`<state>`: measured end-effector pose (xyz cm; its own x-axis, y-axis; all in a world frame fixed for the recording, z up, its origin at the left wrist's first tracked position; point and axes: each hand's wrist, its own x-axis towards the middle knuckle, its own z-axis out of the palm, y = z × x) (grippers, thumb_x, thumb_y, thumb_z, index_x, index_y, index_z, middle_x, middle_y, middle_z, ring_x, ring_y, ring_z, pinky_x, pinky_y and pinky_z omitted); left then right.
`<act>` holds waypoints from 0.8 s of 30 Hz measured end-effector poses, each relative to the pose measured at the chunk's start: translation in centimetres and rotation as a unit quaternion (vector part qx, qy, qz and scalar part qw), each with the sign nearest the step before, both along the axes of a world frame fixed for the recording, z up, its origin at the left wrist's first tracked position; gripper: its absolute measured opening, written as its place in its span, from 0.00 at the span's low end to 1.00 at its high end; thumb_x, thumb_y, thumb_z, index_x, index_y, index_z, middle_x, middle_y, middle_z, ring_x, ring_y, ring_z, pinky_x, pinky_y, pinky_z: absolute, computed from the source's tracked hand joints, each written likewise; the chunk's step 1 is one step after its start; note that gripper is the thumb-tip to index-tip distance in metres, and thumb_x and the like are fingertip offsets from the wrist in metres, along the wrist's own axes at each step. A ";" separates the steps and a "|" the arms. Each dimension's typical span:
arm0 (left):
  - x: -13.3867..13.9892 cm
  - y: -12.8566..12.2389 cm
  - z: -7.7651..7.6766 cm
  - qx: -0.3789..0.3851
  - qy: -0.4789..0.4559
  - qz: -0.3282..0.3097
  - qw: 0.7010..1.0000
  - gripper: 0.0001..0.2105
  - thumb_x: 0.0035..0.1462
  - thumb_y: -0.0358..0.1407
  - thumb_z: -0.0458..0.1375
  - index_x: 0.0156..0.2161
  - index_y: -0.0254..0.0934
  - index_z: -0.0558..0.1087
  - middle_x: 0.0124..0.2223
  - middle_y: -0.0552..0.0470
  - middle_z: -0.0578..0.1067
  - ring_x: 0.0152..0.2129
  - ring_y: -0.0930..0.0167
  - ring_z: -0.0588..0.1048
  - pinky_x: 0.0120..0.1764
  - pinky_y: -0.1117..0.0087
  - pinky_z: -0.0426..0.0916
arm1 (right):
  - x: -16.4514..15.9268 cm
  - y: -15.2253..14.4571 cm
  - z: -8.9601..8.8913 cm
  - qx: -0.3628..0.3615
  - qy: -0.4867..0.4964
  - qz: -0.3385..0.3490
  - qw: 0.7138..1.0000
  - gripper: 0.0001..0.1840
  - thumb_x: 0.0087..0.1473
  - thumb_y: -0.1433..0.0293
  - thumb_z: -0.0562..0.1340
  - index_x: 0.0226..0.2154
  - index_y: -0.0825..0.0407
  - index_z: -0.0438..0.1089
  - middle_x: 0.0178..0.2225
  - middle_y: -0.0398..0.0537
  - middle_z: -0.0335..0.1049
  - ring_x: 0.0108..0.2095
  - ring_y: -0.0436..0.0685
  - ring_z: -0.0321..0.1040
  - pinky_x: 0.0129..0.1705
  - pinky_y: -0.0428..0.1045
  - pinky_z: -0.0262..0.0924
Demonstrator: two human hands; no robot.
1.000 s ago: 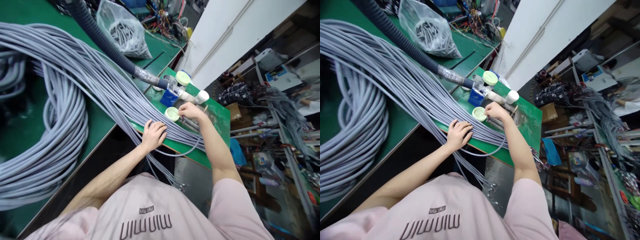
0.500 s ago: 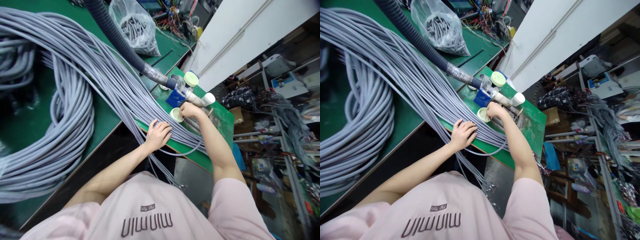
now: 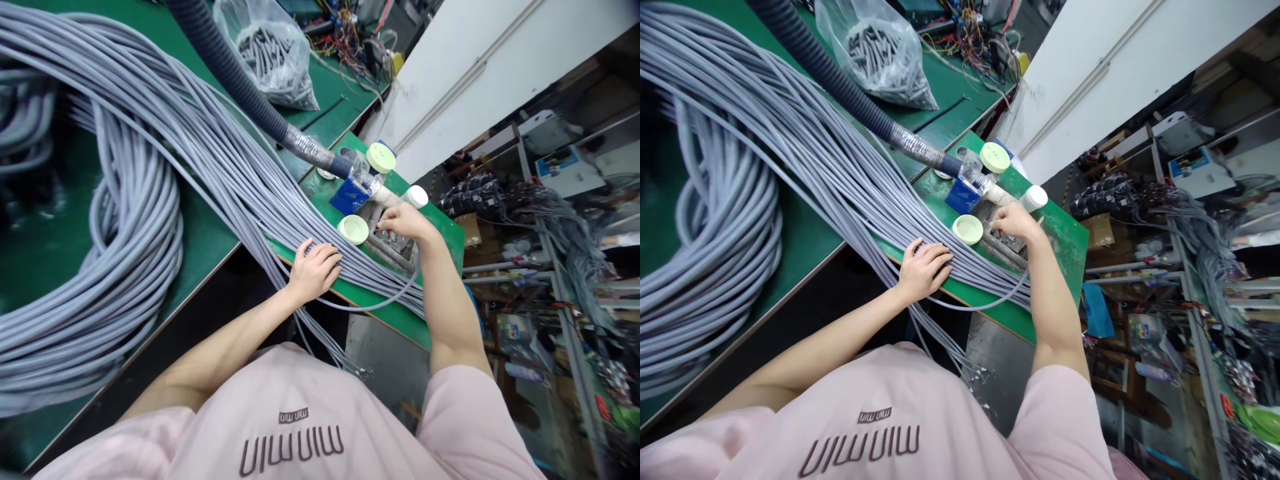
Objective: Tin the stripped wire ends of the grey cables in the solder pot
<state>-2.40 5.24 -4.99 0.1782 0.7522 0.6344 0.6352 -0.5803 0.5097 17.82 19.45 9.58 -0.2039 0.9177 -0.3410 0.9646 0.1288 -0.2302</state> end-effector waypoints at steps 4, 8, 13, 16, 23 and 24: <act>0.0 0.0 0.0 -0.001 0.000 0.000 1.000 0.11 0.60 0.37 0.55 0.47 0.40 0.73 0.47 0.48 0.78 0.48 0.63 0.73 0.58 0.51 0.52 | 4.7 -1.1 -0.9 0.079 0.008 -0.089 0.993 0.10 0.45 0.67 0.62 0.22 0.57 0.74 0.18 0.44 0.70 0.23 0.51 0.64 0.30 0.45 0.58; 0.0 0.1 0.0 0.008 0.002 0.004 1.000 0.11 0.60 0.37 0.55 0.46 0.41 0.73 0.47 0.49 0.78 0.48 0.62 0.74 0.58 0.51 0.52 | 7.1 -1.3 -2.5 0.102 -0.055 -0.153 0.981 0.10 0.46 0.67 0.61 0.24 0.56 0.75 0.21 0.45 0.72 0.27 0.53 0.68 0.37 0.48 0.62; 0.1 0.1 0.0 0.003 0.006 0.004 1.000 0.11 0.59 0.36 0.55 0.46 0.41 0.73 0.47 0.49 0.78 0.48 0.62 0.74 0.58 0.51 0.52 | 7.7 -0.6 -3.8 0.090 -0.090 -0.177 0.976 0.09 0.46 0.69 0.61 0.25 0.55 0.76 0.25 0.48 0.76 0.32 0.56 0.71 0.40 0.48 0.63; 0.1 0.1 0.0 -0.009 0.002 0.001 1.000 0.11 0.59 0.36 0.55 0.46 0.41 0.74 0.47 0.48 0.78 0.49 0.62 0.73 0.59 0.51 0.51 | 7.8 -0.3 -4.2 0.079 -0.103 -0.183 0.975 0.09 0.46 0.69 0.61 0.26 0.56 0.77 0.27 0.51 0.76 0.34 0.57 0.72 0.41 0.48 0.63; 0.1 0.1 -0.1 -0.004 0.004 0.004 1.000 0.12 0.59 0.36 0.55 0.47 0.41 0.74 0.47 0.48 0.78 0.48 0.62 0.73 0.59 0.51 0.51 | 7.9 0.3 -4.6 0.058 -0.116 -0.181 0.975 0.08 0.47 0.70 0.63 0.28 0.57 0.76 0.26 0.52 0.75 0.35 0.57 0.71 0.41 0.47 0.64; 0.1 0.1 -0.1 -0.006 0.003 0.003 1.000 0.12 0.59 0.36 0.55 0.47 0.41 0.74 0.47 0.48 0.78 0.48 0.62 0.73 0.59 0.50 0.52 | 7.8 0.3 -4.6 0.056 -0.118 -0.181 0.975 0.08 0.47 0.70 0.63 0.28 0.57 0.76 0.26 0.52 0.75 0.34 0.57 0.71 0.40 0.47 0.64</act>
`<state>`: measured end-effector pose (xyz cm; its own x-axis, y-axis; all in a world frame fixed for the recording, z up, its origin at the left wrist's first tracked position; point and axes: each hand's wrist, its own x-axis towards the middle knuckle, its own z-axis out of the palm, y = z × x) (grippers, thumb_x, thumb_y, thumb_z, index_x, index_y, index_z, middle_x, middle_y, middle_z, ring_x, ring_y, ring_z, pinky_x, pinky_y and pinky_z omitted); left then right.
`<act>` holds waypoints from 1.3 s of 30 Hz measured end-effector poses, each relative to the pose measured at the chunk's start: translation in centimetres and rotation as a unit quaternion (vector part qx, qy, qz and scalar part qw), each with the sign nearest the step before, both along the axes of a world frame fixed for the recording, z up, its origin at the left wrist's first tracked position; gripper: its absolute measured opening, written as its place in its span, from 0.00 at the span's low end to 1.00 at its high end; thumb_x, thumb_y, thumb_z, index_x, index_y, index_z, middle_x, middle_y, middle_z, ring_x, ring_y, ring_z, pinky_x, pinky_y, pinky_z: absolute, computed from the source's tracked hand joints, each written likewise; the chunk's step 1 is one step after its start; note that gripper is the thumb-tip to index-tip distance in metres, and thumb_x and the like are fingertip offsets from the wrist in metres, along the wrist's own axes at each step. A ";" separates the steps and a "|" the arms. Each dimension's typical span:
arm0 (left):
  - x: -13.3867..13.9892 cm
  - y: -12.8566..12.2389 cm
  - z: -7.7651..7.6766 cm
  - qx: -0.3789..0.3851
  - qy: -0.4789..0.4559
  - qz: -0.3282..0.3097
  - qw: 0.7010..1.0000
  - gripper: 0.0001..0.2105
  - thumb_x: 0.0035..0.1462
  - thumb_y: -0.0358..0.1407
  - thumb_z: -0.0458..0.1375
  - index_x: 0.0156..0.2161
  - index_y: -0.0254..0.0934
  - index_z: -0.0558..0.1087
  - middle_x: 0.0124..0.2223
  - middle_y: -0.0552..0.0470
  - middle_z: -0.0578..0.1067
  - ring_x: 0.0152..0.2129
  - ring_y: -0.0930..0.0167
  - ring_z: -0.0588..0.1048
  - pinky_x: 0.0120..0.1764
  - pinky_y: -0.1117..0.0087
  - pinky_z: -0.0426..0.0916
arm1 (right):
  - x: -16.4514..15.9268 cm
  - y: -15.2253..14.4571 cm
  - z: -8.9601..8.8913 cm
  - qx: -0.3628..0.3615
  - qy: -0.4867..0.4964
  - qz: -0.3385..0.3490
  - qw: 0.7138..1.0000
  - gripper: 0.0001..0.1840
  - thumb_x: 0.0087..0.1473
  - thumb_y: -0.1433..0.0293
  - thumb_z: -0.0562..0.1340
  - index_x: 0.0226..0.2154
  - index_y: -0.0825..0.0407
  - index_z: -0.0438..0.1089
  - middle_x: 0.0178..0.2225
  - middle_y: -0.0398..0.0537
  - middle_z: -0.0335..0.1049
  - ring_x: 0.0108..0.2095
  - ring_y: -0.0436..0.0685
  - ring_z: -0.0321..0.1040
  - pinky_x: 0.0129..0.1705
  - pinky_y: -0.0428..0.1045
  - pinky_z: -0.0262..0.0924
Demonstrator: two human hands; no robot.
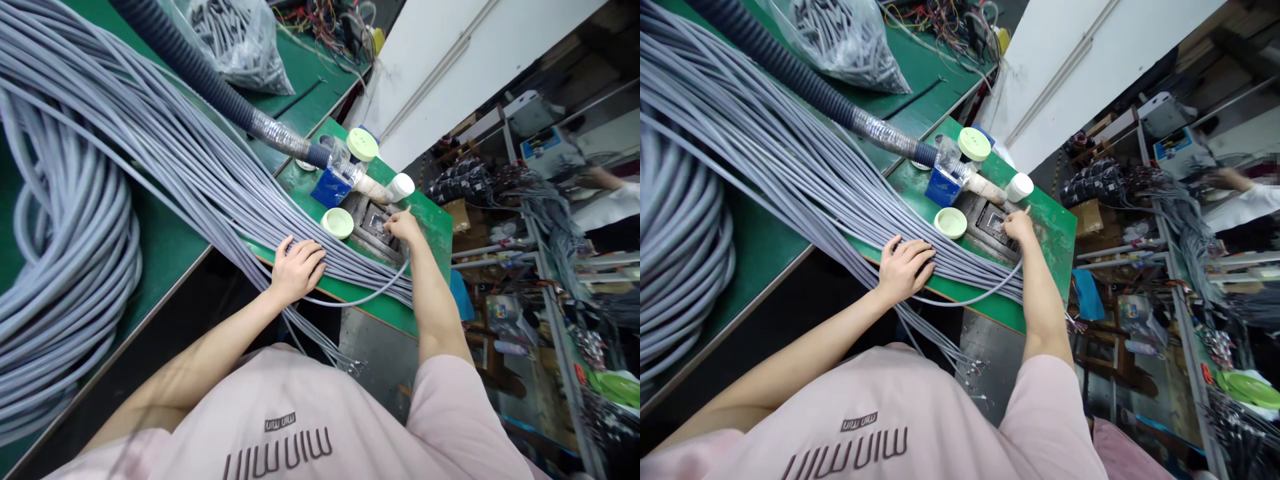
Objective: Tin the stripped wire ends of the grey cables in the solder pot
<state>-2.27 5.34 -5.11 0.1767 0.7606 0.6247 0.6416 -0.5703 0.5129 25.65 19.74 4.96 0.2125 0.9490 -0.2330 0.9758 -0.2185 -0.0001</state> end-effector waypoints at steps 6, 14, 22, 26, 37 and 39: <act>0.0 0.0 0.0 -0.005 -0.004 -0.001 1.000 0.12 0.58 0.36 0.55 0.47 0.42 0.74 0.48 0.48 0.78 0.49 0.62 0.73 0.59 0.51 0.51 | -0.4 0.2 -0.1 -0.006 -0.013 -0.007 1.000 0.06 0.47 0.71 0.63 0.28 0.56 0.76 0.28 0.52 0.75 0.36 0.58 0.72 0.41 0.48 0.63; 0.0 0.1 0.1 0.004 0.004 0.004 1.000 0.11 0.59 0.36 0.55 0.46 0.41 0.74 0.47 0.49 0.78 0.48 0.62 0.74 0.58 0.52 0.52 | -0.1 0.3 0.8 -0.007 0.006 0.000 1.000 0.06 0.46 0.71 0.63 0.25 0.56 0.75 0.25 0.50 0.73 0.33 0.56 0.71 0.37 0.47 0.62; 0.0 0.1 -0.1 0.007 -0.005 -0.001 1.000 0.12 0.58 0.36 0.56 0.47 0.42 0.73 0.47 0.49 0.78 0.49 0.62 0.73 0.59 0.52 0.51 | 1.1 0.0 3.3 -0.063 0.070 -0.017 0.995 0.05 0.41 0.72 0.63 0.19 0.55 0.72 0.13 0.38 0.60 0.15 0.46 0.53 0.21 0.44 0.52; 0.0 0.1 -0.2 0.000 -0.008 -0.003 1.000 0.12 0.58 0.36 0.56 0.47 0.42 0.73 0.48 0.49 0.78 0.48 0.62 0.73 0.59 0.51 0.51 | 1.0 0.4 3.1 -0.110 0.098 -0.038 0.988 0.06 0.40 0.69 0.64 0.18 0.55 0.70 0.11 0.37 0.56 0.13 0.44 0.48 0.16 0.44 0.45; 0.1 0.1 -0.2 0.001 -0.006 -0.001 1.000 0.12 0.59 0.36 0.55 0.47 0.42 0.73 0.48 0.49 0.78 0.48 0.62 0.74 0.59 0.51 0.51 | 0.8 2.6 1.3 -0.169 0.107 -0.061 0.978 0.09 0.37 0.68 0.68 0.16 0.55 0.68 0.11 0.38 0.56 0.13 0.45 0.49 0.15 0.45 0.47; 0.1 0.1 -0.2 -0.008 -0.014 -0.006 1.000 0.12 0.58 0.36 0.55 0.48 0.42 0.73 0.48 0.49 0.78 0.49 0.62 0.73 0.59 0.51 0.51 | 0.6 2.6 1.2 -0.170 0.104 -0.062 0.978 0.09 0.38 0.70 0.67 0.16 0.55 0.68 0.11 0.39 0.57 0.13 0.46 0.50 0.16 0.45 0.48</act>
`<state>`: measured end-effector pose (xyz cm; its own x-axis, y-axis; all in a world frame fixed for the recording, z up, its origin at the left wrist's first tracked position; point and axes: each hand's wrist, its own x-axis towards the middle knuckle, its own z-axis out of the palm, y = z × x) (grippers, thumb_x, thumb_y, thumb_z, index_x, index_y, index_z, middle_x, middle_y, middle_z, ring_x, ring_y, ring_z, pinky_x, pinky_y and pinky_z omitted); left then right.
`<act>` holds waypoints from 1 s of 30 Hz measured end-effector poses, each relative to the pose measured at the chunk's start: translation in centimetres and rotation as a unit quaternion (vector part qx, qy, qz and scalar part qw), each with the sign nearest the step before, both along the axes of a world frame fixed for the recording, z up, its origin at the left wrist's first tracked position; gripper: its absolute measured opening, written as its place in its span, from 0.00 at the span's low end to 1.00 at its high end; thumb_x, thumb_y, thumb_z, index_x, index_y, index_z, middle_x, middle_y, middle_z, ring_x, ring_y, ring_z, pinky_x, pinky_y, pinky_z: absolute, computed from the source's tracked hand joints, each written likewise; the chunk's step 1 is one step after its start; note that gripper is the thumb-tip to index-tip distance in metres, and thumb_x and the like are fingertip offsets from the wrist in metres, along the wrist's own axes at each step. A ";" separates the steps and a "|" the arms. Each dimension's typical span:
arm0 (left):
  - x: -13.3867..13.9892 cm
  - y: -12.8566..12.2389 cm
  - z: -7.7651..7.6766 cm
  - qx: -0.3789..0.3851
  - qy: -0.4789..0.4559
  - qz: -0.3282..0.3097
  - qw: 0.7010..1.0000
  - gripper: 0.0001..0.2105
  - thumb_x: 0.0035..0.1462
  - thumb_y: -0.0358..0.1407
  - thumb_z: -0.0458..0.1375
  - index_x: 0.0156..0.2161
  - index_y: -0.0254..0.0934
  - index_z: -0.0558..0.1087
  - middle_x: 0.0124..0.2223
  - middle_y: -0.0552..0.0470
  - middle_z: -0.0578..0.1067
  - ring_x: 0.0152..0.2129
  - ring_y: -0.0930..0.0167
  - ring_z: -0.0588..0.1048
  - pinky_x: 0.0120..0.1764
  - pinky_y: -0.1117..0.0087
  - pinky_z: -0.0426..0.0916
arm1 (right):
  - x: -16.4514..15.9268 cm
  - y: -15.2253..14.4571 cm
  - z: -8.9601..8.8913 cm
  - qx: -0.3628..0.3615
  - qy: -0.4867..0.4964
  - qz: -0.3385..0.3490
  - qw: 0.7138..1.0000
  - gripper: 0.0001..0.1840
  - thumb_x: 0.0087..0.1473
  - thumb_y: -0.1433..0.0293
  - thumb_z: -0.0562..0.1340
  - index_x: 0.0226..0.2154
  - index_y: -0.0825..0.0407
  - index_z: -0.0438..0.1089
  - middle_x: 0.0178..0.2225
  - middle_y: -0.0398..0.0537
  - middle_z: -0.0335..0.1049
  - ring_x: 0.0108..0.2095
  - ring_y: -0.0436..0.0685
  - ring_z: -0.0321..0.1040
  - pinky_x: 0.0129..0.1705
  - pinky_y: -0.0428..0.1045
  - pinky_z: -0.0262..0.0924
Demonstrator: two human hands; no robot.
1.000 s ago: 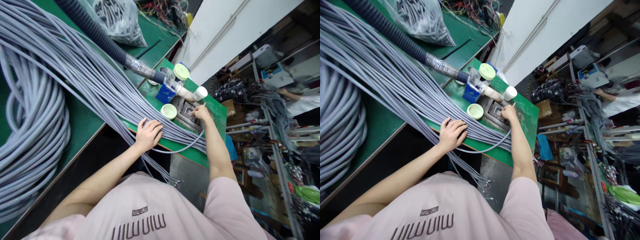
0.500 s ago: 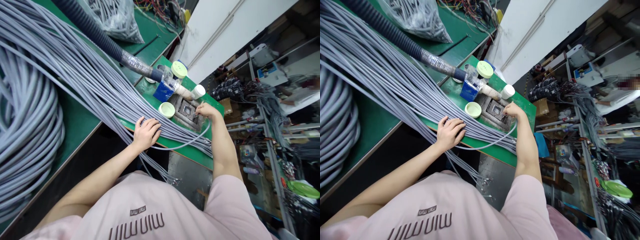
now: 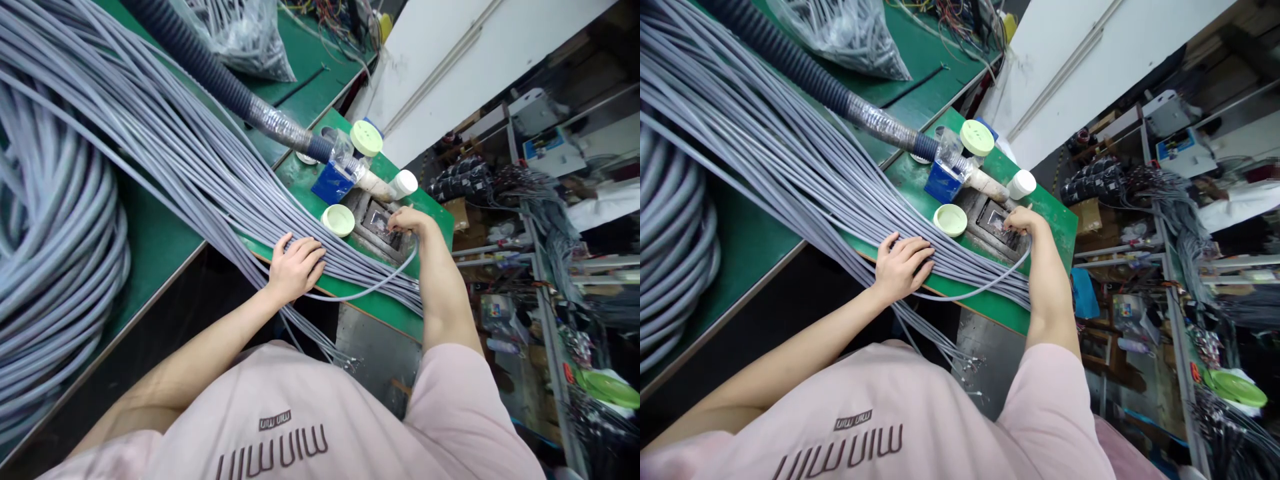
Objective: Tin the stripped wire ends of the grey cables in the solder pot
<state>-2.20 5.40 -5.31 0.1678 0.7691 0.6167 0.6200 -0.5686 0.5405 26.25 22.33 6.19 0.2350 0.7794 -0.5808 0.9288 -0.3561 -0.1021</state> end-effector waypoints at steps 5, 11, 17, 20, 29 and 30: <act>0.0 0.0 0.0 -0.001 0.000 0.002 1.000 0.12 0.58 0.36 0.55 0.47 0.43 0.74 0.48 0.49 0.78 0.49 0.61 0.73 0.60 0.50 0.51 | -0.7 0.0 0.1 0.003 -0.011 -0.003 1.000 0.08 0.37 0.71 0.67 0.16 0.55 0.69 0.11 0.39 0.57 0.14 0.46 0.50 0.17 0.46 0.49; 0.0 0.0 0.0 0.005 0.006 0.003 1.000 0.12 0.58 0.36 0.55 0.47 0.42 0.73 0.48 0.49 0.78 0.49 0.62 0.74 0.59 0.51 0.52 | -0.5 -2.0 2.4 0.046 0.034 -0.001 0.998 0.07 0.39 0.70 0.64 0.16 0.54 0.67 0.10 0.37 0.54 0.12 0.44 0.46 0.16 0.45 0.42; 0.1 0.1 0.1 0.022 0.019 0.015 0.999 0.11 0.59 0.37 0.55 0.46 0.42 0.73 0.47 0.49 0.78 0.48 0.62 0.74 0.58 0.51 0.52 | -1.6 -9.7 6.1 0.181 0.170 0.008 0.969 0.08 0.40 0.66 0.62 0.19 0.54 0.68 0.13 0.39 0.57 0.15 0.45 0.50 0.19 0.44 0.43; 0.1 0.2 0.0 0.030 0.016 0.017 0.999 0.11 0.58 0.37 0.56 0.45 0.42 0.73 0.46 0.49 0.79 0.47 0.62 0.74 0.58 0.51 0.52 | -3.1 -13.8 7.0 0.217 0.207 0.006 0.954 0.10 0.42 0.63 0.62 0.20 0.53 0.69 0.14 0.41 0.60 0.16 0.47 0.55 0.20 0.44 0.48; 0.3 0.2 0.0 0.029 0.014 0.017 0.999 0.11 0.57 0.37 0.56 0.45 0.42 0.74 0.45 0.49 0.78 0.46 0.61 0.74 0.57 0.51 0.51 | -4.1 -18.9 6.2 0.241 0.331 -0.022 0.912 0.11 0.45 0.62 0.65 0.23 0.53 0.71 0.16 0.42 0.68 0.16 0.48 0.63 0.20 0.43 0.58; 0.3 0.2 0.0 0.030 0.013 0.016 0.999 0.11 0.57 0.37 0.57 0.45 0.42 0.74 0.46 0.49 0.78 0.46 0.61 0.74 0.57 0.51 0.51 | -4.0 -19.1 6.0 0.247 0.348 -0.024 0.904 0.11 0.45 0.62 0.66 0.24 0.53 0.71 0.16 0.42 0.69 0.16 0.48 0.63 0.19 0.43 0.59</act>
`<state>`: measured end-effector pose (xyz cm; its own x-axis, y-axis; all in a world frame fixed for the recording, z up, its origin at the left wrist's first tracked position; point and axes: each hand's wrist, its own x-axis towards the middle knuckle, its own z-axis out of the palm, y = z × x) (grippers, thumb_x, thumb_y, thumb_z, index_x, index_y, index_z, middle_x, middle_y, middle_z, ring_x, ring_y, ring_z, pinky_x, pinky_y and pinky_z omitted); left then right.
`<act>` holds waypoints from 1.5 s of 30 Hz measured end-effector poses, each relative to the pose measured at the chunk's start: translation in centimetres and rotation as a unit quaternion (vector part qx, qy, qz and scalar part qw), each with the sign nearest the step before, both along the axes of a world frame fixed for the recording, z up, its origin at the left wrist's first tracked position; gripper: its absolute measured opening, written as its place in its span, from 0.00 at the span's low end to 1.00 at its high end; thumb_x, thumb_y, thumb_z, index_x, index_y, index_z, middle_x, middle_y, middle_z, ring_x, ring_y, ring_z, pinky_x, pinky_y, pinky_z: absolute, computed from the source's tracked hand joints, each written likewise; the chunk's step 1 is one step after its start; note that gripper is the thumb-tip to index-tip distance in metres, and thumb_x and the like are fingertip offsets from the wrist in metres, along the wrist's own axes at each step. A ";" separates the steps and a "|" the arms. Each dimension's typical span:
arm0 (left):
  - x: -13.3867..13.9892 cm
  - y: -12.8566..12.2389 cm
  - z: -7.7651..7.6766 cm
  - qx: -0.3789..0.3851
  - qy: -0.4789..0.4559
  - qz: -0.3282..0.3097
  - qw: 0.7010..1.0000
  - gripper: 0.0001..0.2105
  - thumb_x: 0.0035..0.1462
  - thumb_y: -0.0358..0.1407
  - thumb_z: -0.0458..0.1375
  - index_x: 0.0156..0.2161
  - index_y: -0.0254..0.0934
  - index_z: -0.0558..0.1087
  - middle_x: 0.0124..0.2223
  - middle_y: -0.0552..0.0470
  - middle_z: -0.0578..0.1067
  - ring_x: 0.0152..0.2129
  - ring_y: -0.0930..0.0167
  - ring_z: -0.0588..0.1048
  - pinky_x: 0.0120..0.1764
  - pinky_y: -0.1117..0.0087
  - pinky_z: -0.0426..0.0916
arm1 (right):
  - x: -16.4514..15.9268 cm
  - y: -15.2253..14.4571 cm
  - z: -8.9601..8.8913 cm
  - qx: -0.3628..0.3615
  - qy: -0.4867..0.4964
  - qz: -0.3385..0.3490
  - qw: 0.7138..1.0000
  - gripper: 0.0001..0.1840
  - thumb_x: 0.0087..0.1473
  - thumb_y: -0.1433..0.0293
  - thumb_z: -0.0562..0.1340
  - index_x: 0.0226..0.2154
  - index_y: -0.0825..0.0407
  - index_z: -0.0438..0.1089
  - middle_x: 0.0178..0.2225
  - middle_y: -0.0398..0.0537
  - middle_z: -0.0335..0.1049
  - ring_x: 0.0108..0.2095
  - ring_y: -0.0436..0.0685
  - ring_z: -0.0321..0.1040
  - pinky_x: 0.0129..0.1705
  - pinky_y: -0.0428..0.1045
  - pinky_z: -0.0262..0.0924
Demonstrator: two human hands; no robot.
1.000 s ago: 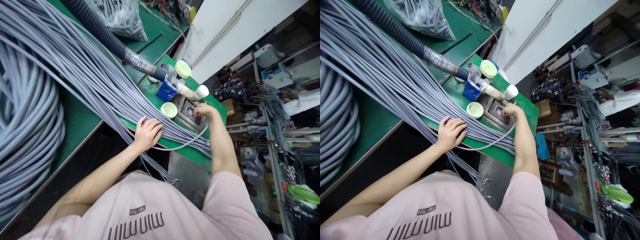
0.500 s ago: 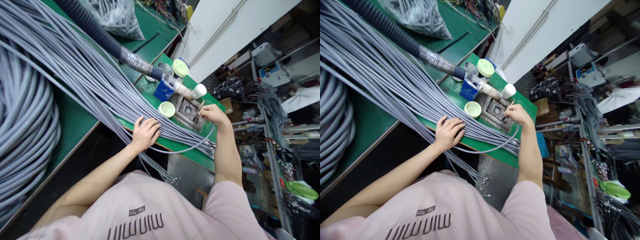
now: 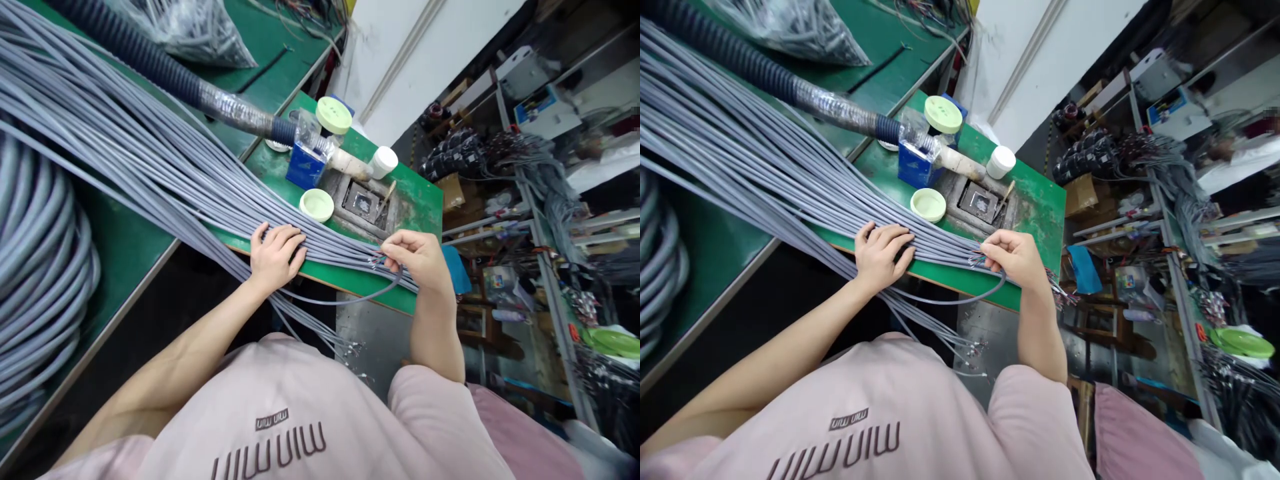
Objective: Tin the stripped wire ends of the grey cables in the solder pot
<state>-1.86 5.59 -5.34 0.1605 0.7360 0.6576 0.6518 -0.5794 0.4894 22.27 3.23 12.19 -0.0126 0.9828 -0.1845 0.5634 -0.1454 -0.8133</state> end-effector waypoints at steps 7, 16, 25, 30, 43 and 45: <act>0.0 0.0 -0.2 -0.032 -0.007 -0.006 0.999 0.12 0.56 0.37 0.57 0.46 0.42 0.74 0.47 0.48 0.77 0.48 0.60 0.73 0.59 0.51 0.48 | 0.4 -1.1 -0.9 0.032 0.069 -0.011 0.997 0.08 0.47 0.66 0.66 0.25 0.54 0.72 0.16 0.40 0.70 0.15 0.47 0.65 0.18 0.41 0.60; 0.1 0.0 -0.2 -0.028 0.014 0.004 1.000 0.12 0.56 0.38 0.57 0.45 0.42 0.74 0.47 0.48 0.77 0.48 0.61 0.73 0.58 0.52 0.48 | 0.3 -3.2 -1.1 0.087 0.048 -0.022 0.995 0.06 0.48 0.68 0.66 0.27 0.54 0.73 0.18 0.40 0.71 0.19 0.48 0.69 0.21 0.41 0.65; 0.2 0.0 -0.1 -0.035 0.022 0.008 0.999 0.12 0.56 0.38 0.56 0.45 0.41 0.73 0.47 0.48 0.77 0.48 0.61 0.72 0.59 0.52 0.48 | 0.1 -4.4 -1.3 0.100 0.048 -0.034 0.993 0.05 0.48 0.67 0.66 0.28 0.52 0.73 0.20 0.40 0.71 0.20 0.48 0.69 0.20 0.42 0.65; 0.2 -0.1 0.0 -0.027 0.027 0.012 0.999 0.12 0.56 0.38 0.57 0.45 0.41 0.73 0.47 0.48 0.77 0.48 0.61 0.72 0.58 0.52 0.49 | 0.6 -4.8 -1.6 0.097 0.056 -0.039 0.993 0.05 0.49 0.67 0.65 0.29 0.53 0.72 0.19 0.40 0.71 0.18 0.48 0.68 0.19 0.42 0.64; 0.3 -0.2 0.0 -0.029 0.033 0.013 0.999 0.11 0.57 0.38 0.55 0.45 0.41 0.73 0.47 0.48 0.77 0.49 0.61 0.72 0.59 0.52 0.48 | 4.5 -9.8 -1.9 -0.057 -0.028 0.026 0.998 0.10 0.55 0.62 0.61 0.34 0.51 0.70 0.22 0.41 0.73 0.20 0.51 0.71 0.24 0.46 0.66; 0.2 -0.3 0.1 -0.033 0.038 0.014 0.999 0.12 0.57 0.39 0.55 0.45 0.41 0.73 0.48 0.47 0.77 0.49 0.61 0.71 0.59 0.52 0.48 | 6.3 -12.1 -1.8 -0.078 -0.134 0.046 0.987 0.13 0.55 0.59 0.61 0.35 0.51 0.72 0.26 0.46 0.76 0.26 0.55 0.74 0.27 0.49 0.68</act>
<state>-1.62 5.32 -5.22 0.1875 0.7818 0.5947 0.7034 -0.5295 0.4743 28.55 -8.86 10.36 -0.0309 0.9391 -0.3422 0.7719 -0.1950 -0.6050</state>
